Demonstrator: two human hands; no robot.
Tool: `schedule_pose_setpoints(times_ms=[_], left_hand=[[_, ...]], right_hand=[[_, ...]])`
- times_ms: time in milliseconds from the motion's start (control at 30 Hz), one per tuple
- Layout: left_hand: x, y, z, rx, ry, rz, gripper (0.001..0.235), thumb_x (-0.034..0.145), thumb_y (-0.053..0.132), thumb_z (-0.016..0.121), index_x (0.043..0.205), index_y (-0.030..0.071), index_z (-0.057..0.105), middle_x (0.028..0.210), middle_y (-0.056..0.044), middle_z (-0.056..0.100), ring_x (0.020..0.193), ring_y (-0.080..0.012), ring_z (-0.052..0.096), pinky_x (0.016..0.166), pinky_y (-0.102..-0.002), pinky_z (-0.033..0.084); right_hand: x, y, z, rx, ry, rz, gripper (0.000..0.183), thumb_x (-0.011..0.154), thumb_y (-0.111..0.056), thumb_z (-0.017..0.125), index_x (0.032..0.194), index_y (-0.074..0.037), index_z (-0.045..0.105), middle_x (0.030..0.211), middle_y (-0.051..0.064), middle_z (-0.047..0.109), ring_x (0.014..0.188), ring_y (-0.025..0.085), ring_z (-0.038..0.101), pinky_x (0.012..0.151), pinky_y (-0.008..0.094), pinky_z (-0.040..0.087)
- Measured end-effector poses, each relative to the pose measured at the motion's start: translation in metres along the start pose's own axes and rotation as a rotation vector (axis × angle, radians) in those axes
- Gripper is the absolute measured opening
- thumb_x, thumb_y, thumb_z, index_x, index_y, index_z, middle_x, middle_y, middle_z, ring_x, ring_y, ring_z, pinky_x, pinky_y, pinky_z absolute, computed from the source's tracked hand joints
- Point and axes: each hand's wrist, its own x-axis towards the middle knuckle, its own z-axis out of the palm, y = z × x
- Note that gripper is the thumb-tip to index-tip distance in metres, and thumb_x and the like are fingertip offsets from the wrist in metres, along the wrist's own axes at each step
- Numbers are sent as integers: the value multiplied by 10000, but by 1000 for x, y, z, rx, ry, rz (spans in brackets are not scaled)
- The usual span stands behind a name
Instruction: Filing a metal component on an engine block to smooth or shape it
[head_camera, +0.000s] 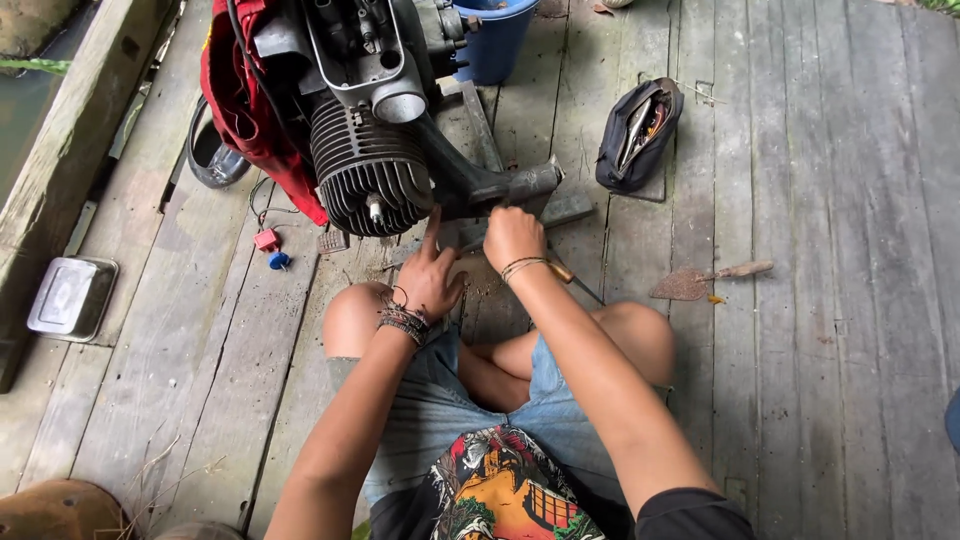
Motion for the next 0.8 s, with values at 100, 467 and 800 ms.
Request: schedule_pose_setpoints(times_ms=[100, 467, 800], left_hand=[[0, 3, -2, 12, -4, -13, 251, 815, 203, 760, 1005, 120, 618, 1613, -248, 265, 918, -434, 726, 782, -502, 612], [1, 0, -1, 14, 55, 21, 291, 794, 210, 773, 1010, 107, 607, 1606, -241, 286, 848, -421, 713, 752, -519, 590], [3, 5, -5, 24, 0, -5, 236, 817, 195, 752, 985, 92, 622, 1615, -267, 260, 873, -428, 734, 795, -496, 615]], right_hand=[[-14, -8, -1, 25, -17, -54, 254, 957, -153, 527, 1037, 2, 713, 960, 226, 740, 878, 465, 751, 781, 582, 613], [-24, 62, -20, -42, 257, -461, 148, 911, -206, 578, 868, -119, 689, 758, 95, 696, 710, 359, 741, 593, 479, 616], [-11, 63, -3, -65, 126, -185, 223, 923, -293, 586, 971, -161, 760, 847, 104, 741, 755, 417, 744, 687, 546, 607]])
